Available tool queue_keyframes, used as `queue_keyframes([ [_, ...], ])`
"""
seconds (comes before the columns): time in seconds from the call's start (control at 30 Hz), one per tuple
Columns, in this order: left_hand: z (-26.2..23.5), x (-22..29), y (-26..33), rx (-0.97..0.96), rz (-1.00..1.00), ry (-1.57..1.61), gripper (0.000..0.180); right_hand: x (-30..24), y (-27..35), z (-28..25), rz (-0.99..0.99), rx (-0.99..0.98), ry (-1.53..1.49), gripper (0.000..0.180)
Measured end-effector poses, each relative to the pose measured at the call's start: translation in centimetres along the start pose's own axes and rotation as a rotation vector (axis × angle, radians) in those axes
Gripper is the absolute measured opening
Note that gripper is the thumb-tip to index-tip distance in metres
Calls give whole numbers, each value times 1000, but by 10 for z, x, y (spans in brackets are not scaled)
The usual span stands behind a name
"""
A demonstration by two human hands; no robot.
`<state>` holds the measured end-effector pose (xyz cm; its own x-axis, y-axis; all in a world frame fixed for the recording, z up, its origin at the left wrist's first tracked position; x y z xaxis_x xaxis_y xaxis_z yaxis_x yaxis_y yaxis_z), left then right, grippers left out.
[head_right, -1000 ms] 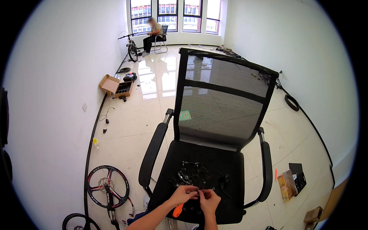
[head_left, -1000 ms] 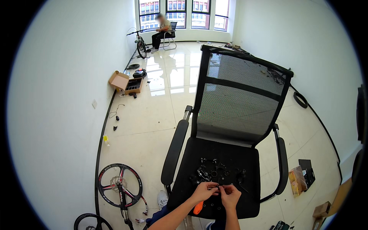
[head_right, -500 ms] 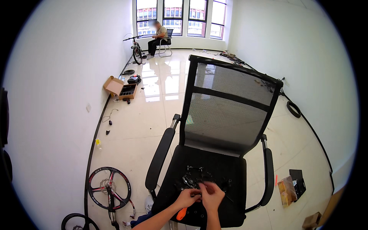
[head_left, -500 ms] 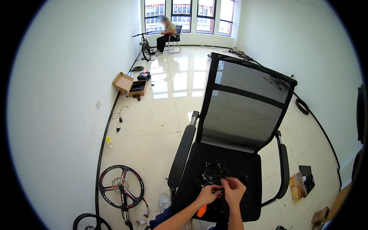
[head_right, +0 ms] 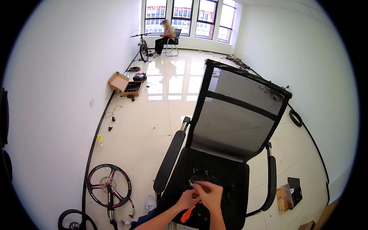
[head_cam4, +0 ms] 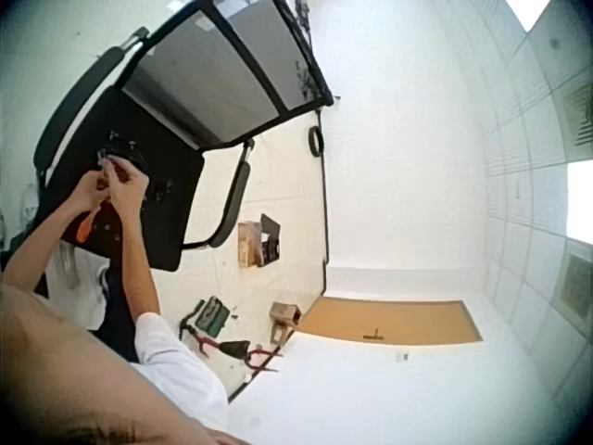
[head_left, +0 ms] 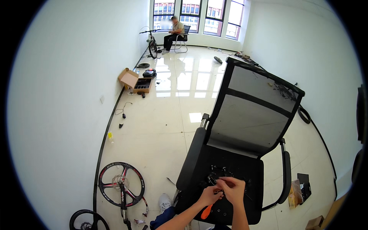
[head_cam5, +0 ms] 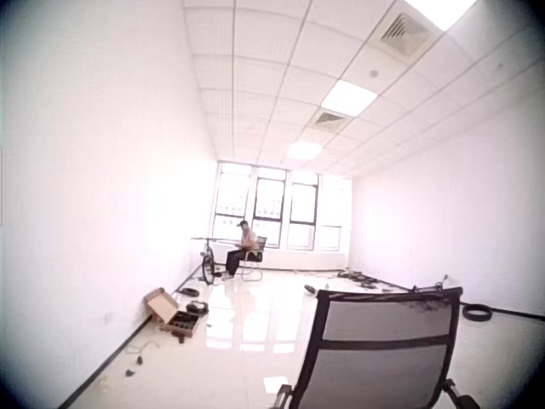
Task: The person assembles small mechanical parts on a black office chair using an orange-handled screwdriver. They repeatedly pick up components, align them, and tighten screws while other parts remain scattered on the chair seat.
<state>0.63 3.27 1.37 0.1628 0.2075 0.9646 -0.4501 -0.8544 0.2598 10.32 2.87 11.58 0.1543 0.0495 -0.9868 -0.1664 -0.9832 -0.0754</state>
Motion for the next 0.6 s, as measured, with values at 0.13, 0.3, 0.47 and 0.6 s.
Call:
queue_keyframes([
  [0.13,3,-31,-6,31,13,94,26,87,39,-34,223,222,-133,16],
  [0.3,11,-34,-8,-6,-44,127,27,138,51,-40,281,286,-85,18],
  [0.47,9,-25,-3,-4,-68,144,30,138,43,-40,306,230,-181,17],
  [0.6,11,-36,-9,48,-53,175,30,141,39,-41,280,182,-240,16],
])
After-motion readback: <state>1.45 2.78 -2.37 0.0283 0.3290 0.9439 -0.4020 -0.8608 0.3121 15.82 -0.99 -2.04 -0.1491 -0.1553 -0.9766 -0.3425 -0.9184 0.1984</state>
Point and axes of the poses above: each hand's wrist, its own y-axis away from the middle knuckle, its own z-axis out of the palm, x = y × z, the point moved 4 cm from there along -y, towards the middle knuckle, and after that the axes turned 4 degrees about -y, right-handed, at the moved point
